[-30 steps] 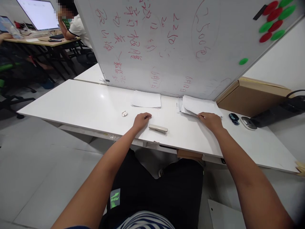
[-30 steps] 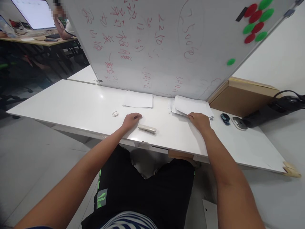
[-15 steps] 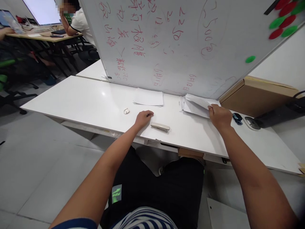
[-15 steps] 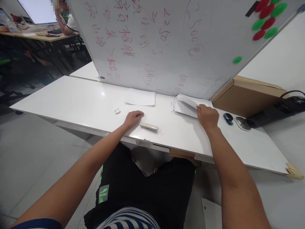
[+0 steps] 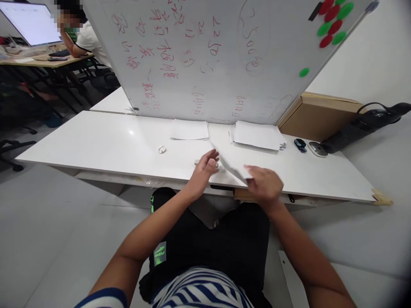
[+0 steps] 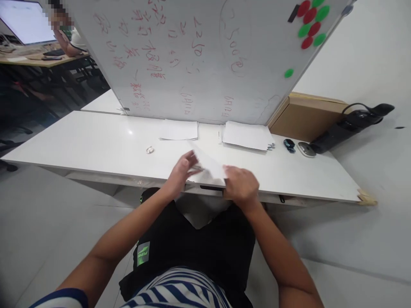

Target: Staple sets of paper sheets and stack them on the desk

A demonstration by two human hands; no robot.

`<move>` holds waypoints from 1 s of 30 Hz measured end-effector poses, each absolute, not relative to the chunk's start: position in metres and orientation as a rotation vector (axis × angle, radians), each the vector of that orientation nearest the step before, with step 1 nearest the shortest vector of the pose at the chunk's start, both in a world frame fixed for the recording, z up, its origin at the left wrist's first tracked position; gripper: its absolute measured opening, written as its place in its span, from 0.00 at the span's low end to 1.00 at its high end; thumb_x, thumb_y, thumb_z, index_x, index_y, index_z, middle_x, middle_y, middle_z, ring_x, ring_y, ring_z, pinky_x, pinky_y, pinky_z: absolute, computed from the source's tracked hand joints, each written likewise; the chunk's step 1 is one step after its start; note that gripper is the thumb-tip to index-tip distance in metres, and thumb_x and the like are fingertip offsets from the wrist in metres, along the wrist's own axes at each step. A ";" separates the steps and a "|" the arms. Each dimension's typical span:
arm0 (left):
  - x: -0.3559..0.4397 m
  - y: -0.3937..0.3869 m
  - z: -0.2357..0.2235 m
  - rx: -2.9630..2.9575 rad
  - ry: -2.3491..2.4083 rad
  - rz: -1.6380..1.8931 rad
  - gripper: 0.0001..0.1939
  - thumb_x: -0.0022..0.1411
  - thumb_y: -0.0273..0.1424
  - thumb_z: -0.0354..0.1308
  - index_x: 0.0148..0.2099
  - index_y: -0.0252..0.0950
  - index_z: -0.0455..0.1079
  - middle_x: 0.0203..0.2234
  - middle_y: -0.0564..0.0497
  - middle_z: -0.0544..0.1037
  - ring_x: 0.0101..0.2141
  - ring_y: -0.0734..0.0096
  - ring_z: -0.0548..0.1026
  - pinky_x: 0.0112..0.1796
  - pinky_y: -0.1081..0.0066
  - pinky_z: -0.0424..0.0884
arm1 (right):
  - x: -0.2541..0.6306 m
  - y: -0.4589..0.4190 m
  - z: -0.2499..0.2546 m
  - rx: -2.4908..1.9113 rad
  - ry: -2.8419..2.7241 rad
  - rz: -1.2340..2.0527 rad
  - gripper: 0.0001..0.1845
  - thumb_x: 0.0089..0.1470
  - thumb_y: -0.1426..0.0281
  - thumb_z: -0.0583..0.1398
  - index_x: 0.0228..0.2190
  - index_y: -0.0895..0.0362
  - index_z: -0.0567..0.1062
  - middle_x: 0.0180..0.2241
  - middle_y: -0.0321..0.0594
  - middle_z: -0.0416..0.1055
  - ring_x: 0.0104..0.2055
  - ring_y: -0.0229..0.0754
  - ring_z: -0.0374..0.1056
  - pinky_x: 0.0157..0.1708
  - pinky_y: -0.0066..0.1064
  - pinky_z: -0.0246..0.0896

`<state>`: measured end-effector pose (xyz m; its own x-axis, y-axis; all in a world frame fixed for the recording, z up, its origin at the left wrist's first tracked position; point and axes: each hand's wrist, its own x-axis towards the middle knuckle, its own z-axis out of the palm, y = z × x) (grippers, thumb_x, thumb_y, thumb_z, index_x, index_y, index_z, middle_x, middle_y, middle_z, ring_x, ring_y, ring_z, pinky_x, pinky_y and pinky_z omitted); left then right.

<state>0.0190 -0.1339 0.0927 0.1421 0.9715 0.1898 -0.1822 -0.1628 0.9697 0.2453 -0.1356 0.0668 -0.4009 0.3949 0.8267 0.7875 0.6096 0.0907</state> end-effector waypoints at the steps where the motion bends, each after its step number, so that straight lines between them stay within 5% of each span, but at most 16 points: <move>1: 0.024 -0.146 0.098 1.142 0.799 1.198 0.28 0.65 0.51 0.44 0.57 0.37 0.64 0.51 0.42 0.73 0.52 0.58 0.70 0.49 0.62 0.68 | 0.237 -0.149 0.063 -0.842 -2.091 -0.572 0.12 0.55 0.76 0.57 0.43 0.57 0.72 0.41 0.45 0.76 0.46 0.42 0.71 0.44 0.32 0.63; 5: 0.024 -0.174 0.092 0.759 0.823 1.101 0.25 0.61 0.45 0.57 0.53 0.33 0.69 0.43 0.42 0.78 0.47 0.57 0.74 0.49 0.61 0.69 | 0.215 -0.186 0.039 -0.762 -2.204 -0.439 0.15 0.55 0.77 0.58 0.44 0.55 0.73 0.48 0.43 0.74 0.54 0.44 0.66 0.49 0.36 0.61; 10: 0.008 -0.186 0.045 0.534 0.962 1.008 0.22 0.55 0.39 0.65 0.47 0.29 0.72 0.38 0.40 0.80 0.40 0.57 0.78 0.45 0.59 0.72 | 0.217 -0.211 -0.003 -0.960 -2.232 -0.172 0.19 0.54 0.62 0.61 0.47 0.53 0.72 0.53 0.47 0.70 0.58 0.51 0.61 0.56 0.48 0.54; 16: 0.009 -0.197 0.002 0.350 1.120 1.015 0.20 0.52 0.35 0.68 0.43 0.26 0.73 0.36 0.38 0.80 0.36 0.56 0.79 0.42 0.60 0.75 | 0.221 -0.233 -0.046 -1.634 -1.171 0.491 0.34 0.51 0.58 0.62 0.57 0.53 0.61 0.61 0.50 0.56 0.63 0.54 0.53 0.56 0.52 0.55; 18: 0.012 -0.199 -0.005 0.342 1.117 1.028 0.21 0.51 0.36 0.68 0.44 0.27 0.72 0.37 0.38 0.80 0.38 0.56 0.79 0.44 0.60 0.74 | 0.225 -0.235 -0.050 -1.591 -0.879 0.962 0.38 0.48 0.56 0.64 0.57 0.54 0.61 0.59 0.51 0.60 0.59 0.54 0.59 0.53 0.49 0.61; 21: 0.013 -0.202 -0.006 0.378 1.029 1.026 0.24 0.56 0.43 0.63 0.48 0.30 0.72 0.41 0.39 0.79 0.44 0.55 0.77 0.48 0.59 0.71 | 0.234 -0.234 -0.049 -1.395 -0.674 1.450 0.30 0.43 0.57 0.68 0.47 0.56 0.72 0.46 0.46 0.74 0.47 0.51 0.71 0.48 0.43 0.67; 24: 0.008 -0.203 -0.002 0.445 0.997 1.009 0.26 0.59 0.48 0.57 0.50 0.32 0.72 0.43 0.40 0.79 0.48 0.54 0.75 0.51 0.58 0.69 | 0.244 -0.232 -0.042 -1.363 -0.606 1.469 0.25 0.40 0.60 0.70 0.40 0.57 0.76 0.38 0.42 0.78 0.40 0.49 0.74 0.44 0.40 0.68; 30: -0.003 -0.200 -0.001 0.539 1.020 0.985 0.25 0.52 0.43 0.66 0.46 0.28 0.75 0.39 0.39 0.80 0.43 0.54 0.77 0.49 0.58 0.69 | 0.253 -0.230 -0.028 -1.340 -0.555 1.454 0.24 0.39 0.59 0.70 0.39 0.56 0.78 0.37 0.42 0.78 0.37 0.49 0.75 0.40 0.40 0.71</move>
